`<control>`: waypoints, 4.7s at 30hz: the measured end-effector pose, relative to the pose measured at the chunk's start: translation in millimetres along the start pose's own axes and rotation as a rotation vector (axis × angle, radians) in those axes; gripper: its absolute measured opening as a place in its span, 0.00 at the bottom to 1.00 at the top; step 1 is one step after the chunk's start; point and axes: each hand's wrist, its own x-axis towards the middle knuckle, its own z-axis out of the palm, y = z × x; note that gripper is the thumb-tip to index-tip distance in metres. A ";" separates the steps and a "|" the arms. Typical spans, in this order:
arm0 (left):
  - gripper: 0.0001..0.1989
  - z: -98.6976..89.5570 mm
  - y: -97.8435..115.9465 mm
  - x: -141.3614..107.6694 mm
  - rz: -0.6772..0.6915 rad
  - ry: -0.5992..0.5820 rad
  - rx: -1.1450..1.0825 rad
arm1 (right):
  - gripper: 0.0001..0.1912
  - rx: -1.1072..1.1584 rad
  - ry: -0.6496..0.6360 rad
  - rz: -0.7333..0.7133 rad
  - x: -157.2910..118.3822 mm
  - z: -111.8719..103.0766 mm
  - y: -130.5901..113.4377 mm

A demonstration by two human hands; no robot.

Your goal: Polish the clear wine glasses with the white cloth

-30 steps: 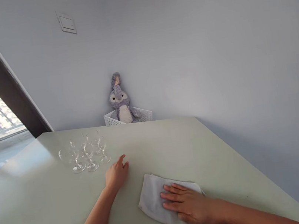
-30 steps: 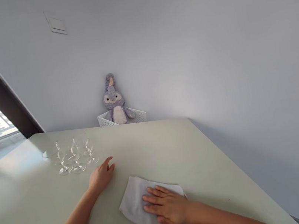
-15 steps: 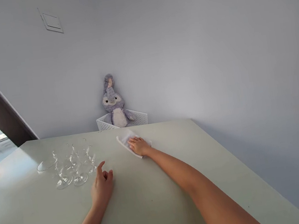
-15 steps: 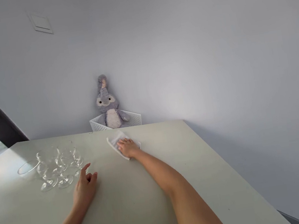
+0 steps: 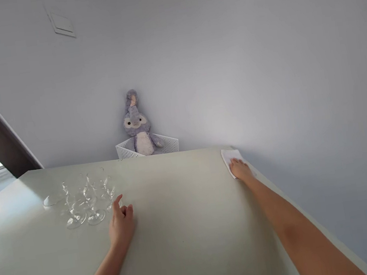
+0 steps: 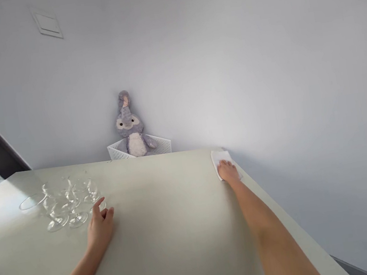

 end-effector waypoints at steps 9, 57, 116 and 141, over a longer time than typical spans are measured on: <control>0.20 16.1 12.4 -18.7 0.050 -0.020 -0.399 | 0.25 -0.058 0.054 -0.081 -71.9 13.4 -1.9; 0.21 39.3 58.1 -60.1 -0.049 -0.456 -1.216 | 0.21 1.462 -0.158 -0.635 -261.6 -22.8 -189.9; 0.22 8.3 64.8 -58.8 0.233 -0.715 -0.705 | 0.08 1.704 -0.605 -0.588 -255.3 -28.9 -170.3; 0.25 20.1 53.5 -63.7 0.466 -0.690 -0.753 | 0.11 2.085 -0.849 -0.306 -257.8 -29.1 -174.2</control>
